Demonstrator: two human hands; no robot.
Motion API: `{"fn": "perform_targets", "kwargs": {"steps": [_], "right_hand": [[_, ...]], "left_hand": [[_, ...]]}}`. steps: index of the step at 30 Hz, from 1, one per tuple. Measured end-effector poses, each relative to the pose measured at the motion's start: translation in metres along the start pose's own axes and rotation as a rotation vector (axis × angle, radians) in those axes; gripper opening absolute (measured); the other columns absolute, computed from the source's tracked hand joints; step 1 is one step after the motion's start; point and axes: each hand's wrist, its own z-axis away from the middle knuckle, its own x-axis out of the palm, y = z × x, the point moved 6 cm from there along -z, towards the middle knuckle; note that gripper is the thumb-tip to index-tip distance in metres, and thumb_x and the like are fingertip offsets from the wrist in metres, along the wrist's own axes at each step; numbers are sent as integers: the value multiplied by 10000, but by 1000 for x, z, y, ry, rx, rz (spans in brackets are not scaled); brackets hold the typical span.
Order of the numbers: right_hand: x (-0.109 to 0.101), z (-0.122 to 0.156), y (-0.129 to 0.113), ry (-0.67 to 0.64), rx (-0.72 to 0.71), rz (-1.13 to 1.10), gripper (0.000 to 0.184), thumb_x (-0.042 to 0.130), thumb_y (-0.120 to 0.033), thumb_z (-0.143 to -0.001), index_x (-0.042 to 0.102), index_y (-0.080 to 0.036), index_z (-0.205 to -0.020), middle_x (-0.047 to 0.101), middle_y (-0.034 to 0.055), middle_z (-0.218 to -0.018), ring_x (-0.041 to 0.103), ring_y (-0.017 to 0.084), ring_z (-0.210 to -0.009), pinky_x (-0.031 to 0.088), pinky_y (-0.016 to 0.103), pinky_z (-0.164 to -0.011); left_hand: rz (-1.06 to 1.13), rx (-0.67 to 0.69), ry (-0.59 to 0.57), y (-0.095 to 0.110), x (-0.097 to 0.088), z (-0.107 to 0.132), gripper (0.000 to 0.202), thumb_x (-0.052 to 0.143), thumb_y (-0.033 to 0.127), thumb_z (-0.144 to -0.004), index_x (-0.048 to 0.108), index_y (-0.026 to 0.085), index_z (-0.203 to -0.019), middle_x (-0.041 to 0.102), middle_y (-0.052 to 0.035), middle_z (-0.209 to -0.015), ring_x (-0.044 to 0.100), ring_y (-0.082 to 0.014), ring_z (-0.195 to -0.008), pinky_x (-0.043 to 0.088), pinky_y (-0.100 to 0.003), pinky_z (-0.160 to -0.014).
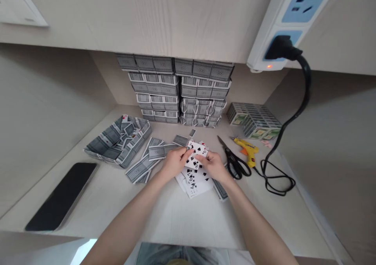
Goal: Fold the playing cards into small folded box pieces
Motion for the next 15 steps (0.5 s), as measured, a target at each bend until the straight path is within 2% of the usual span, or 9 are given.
{"fn": "perform_targets", "kwargs": {"steps": [7, 10, 12, 15], "right_hand": [[3, 2, -4, -6, -32, 171, 341, 574, -424, -736, 569, -151, -530, 574, 0, -488, 438, 99, -411, 320, 216, -400], [2, 2, -11, 7, -102, 167, 293, 560, -416, -752, 612, -152, -637, 616, 6, -590, 516, 129, -528, 396, 233, -494], [2, 2, -16, -12, -124, 69, 279, 543, -423, -765, 632, -159, -757, 648, 19, -700, 562, 152, -637, 442, 260, -587], [6, 1, -15, -84, -57, -145, 289, 571, -426, -746, 638, -174, -873, 669, 37, -782, 597, 166, -679, 471, 282, -624]], "left_hand": [[-68, 23, 20, 1, -1, 2, 409, 341, 353, -879, 422, 160, -528, 436, 32, -507, 376, -79, -484, 268, -221, -503], [-66, -1, 20, -4, -2, 0, 426, 340, 372, -877, 423, 157, -518, 409, 39, -482, 351, -74, -465, 254, -217, -484], [-61, -26, 36, -7, -3, -1, 440, 341, 389, -873, 423, 156, -509, 395, 41, -471, 335, -73, -458, 247, -213, -473], [-65, -58, 63, -10, -5, -2, 452, 345, 410, -867, 412, 155, -498, 379, 43, -460, 325, -72, -455, 239, -211, -465]]}}
